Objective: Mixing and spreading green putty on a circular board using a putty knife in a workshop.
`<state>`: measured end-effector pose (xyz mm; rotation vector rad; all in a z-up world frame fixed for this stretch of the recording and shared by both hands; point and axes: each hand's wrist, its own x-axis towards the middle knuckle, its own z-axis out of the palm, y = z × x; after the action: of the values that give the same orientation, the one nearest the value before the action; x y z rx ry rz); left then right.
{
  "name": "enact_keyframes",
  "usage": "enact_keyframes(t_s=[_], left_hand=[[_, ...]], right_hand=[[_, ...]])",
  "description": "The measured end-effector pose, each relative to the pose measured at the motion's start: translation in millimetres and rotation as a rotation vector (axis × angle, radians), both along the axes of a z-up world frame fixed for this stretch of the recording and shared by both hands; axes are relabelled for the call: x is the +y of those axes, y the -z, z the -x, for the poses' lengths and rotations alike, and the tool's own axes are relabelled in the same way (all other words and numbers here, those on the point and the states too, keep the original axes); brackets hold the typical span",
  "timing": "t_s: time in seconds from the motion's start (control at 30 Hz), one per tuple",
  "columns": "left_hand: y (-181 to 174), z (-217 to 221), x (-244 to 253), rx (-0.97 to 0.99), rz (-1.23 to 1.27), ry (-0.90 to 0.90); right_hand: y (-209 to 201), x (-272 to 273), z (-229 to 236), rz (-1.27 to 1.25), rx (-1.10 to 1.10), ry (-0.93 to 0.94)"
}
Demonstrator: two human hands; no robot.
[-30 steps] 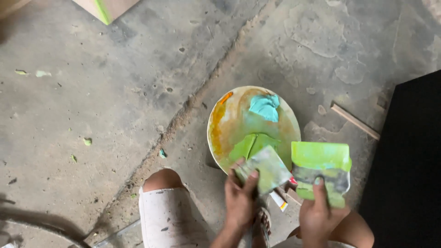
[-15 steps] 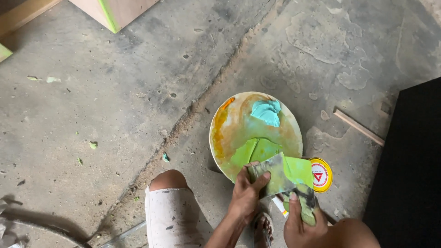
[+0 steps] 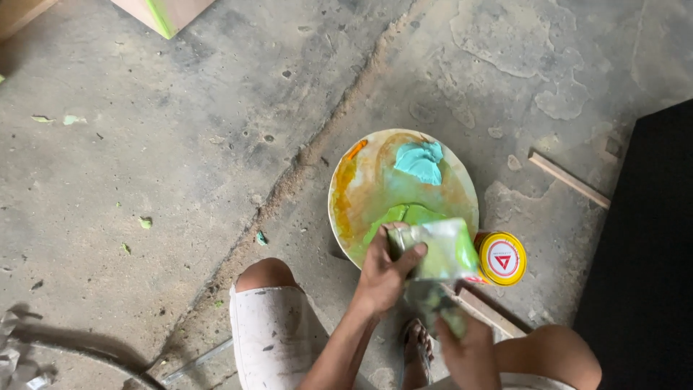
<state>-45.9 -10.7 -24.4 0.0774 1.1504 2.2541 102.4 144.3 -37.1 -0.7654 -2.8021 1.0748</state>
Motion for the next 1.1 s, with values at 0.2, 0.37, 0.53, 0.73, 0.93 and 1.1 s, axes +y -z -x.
enact_keyframes(t_s=[0.2, 0.37, 0.53, 0.73, 0.93, 1.1], left_hand=[[12.7, 3.3, 9.3, -0.016, 0.084, -0.327], [10.1, -3.8, 13.5, 0.119, 0.229, -0.435], [9.9, -8.3, 9.1, 0.185, 0.138, -0.338], [3.6, -5.2, -26.3, 0.365, 0.104, 0.089], [10.2, 19.1, -77.1, 0.63, 0.354, 0.086], [42.8, 36.6, -82.3, 0.199, 0.442, -0.444]], right_hand=[[67.7, 73.9, -70.0, -0.561, 0.146, 0.137], [48.4, 55.5, -54.9, -0.525, 0.194, 0.084], [43.0, 51.9, -44.4, -0.519, -0.037, 0.143], [17.3, 58.3, -29.0, -0.387, -0.227, 0.141], [-45.3, 33.3, 55.6, -0.008, -0.126, 0.265], [54.6, 37.3, 83.4, -0.176, 0.415, -0.187]])
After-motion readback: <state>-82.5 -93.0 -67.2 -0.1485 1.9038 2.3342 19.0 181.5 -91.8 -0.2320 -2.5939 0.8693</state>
